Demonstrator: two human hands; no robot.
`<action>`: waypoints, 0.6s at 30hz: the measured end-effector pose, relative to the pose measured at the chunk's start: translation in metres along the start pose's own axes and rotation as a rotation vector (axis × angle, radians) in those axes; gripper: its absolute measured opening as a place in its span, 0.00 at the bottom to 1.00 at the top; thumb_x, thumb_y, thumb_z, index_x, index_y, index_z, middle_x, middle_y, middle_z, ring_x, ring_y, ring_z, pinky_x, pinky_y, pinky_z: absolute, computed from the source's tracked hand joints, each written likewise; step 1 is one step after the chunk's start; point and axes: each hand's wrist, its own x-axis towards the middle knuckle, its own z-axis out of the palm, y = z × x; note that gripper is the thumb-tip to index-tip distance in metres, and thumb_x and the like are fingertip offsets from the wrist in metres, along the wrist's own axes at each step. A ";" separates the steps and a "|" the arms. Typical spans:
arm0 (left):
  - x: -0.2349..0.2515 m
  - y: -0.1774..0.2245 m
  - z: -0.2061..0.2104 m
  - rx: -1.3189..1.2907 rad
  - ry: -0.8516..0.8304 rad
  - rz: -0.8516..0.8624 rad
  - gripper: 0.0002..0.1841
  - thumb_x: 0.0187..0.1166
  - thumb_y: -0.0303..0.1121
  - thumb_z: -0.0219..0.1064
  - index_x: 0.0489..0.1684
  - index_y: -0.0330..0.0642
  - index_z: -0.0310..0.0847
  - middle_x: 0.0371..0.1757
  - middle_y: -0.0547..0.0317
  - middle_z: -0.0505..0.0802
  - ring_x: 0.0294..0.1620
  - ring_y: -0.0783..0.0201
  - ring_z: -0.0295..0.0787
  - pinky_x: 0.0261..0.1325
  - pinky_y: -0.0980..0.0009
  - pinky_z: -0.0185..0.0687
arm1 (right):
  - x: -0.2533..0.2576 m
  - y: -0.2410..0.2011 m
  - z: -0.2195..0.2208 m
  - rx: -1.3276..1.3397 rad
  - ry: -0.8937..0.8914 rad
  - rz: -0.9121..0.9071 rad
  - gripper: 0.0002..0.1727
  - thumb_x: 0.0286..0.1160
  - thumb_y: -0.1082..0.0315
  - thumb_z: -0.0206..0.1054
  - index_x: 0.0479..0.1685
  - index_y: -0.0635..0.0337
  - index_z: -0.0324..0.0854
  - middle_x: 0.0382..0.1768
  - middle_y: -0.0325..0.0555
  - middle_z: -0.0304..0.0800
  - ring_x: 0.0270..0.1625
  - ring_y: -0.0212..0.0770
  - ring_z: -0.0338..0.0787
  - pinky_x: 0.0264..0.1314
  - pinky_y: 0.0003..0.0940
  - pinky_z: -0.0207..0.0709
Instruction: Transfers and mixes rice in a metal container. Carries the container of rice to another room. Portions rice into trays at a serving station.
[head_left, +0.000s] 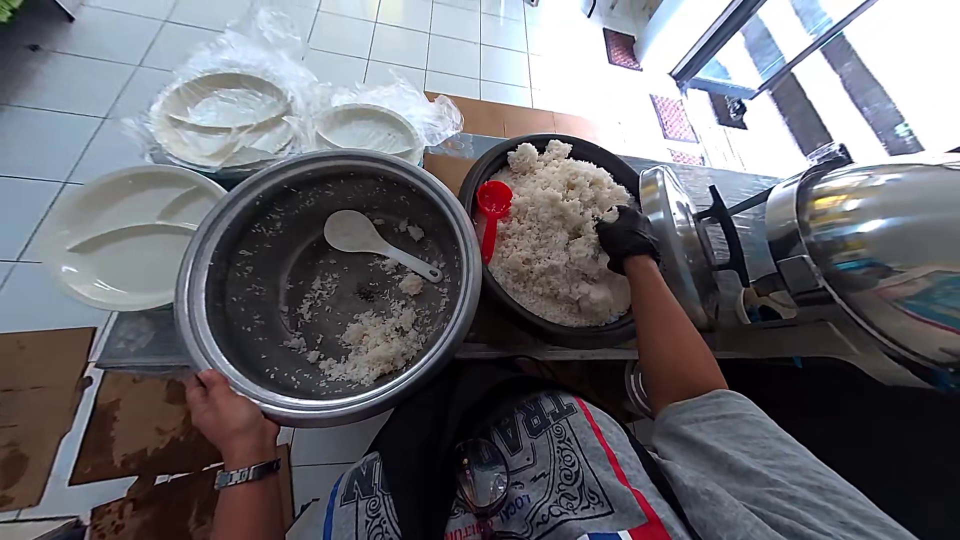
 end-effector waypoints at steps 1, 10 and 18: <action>0.000 -0.001 0.000 0.005 0.004 0.004 0.26 0.97 0.39 0.40 0.87 0.33 0.59 0.82 0.42 0.75 0.79 0.64 0.75 0.83 0.67 0.69 | -0.003 0.002 0.001 -0.013 0.000 0.007 0.27 0.78 0.48 0.66 0.70 0.54 0.82 0.62 0.66 0.89 0.67 0.68 0.86 0.62 0.77 0.74; -0.001 0.000 -0.002 0.026 -0.019 0.020 0.26 0.97 0.39 0.40 0.87 0.31 0.58 0.80 0.42 0.75 0.78 0.64 0.76 0.81 0.67 0.71 | 0.012 -0.007 -0.019 0.027 -0.123 -0.125 0.40 0.92 0.39 0.42 0.78 0.67 0.75 0.76 0.70 0.78 0.82 0.66 0.74 0.80 0.72 0.62; -0.001 -0.001 -0.002 0.045 -0.025 0.037 0.26 0.97 0.39 0.40 0.87 0.32 0.58 0.82 0.42 0.74 0.80 0.64 0.74 0.83 0.66 0.68 | 0.037 -0.001 -0.025 -0.117 -0.198 -0.335 0.24 0.76 0.74 0.68 0.72 0.63 0.79 0.68 0.73 0.82 0.74 0.74 0.79 0.73 0.76 0.67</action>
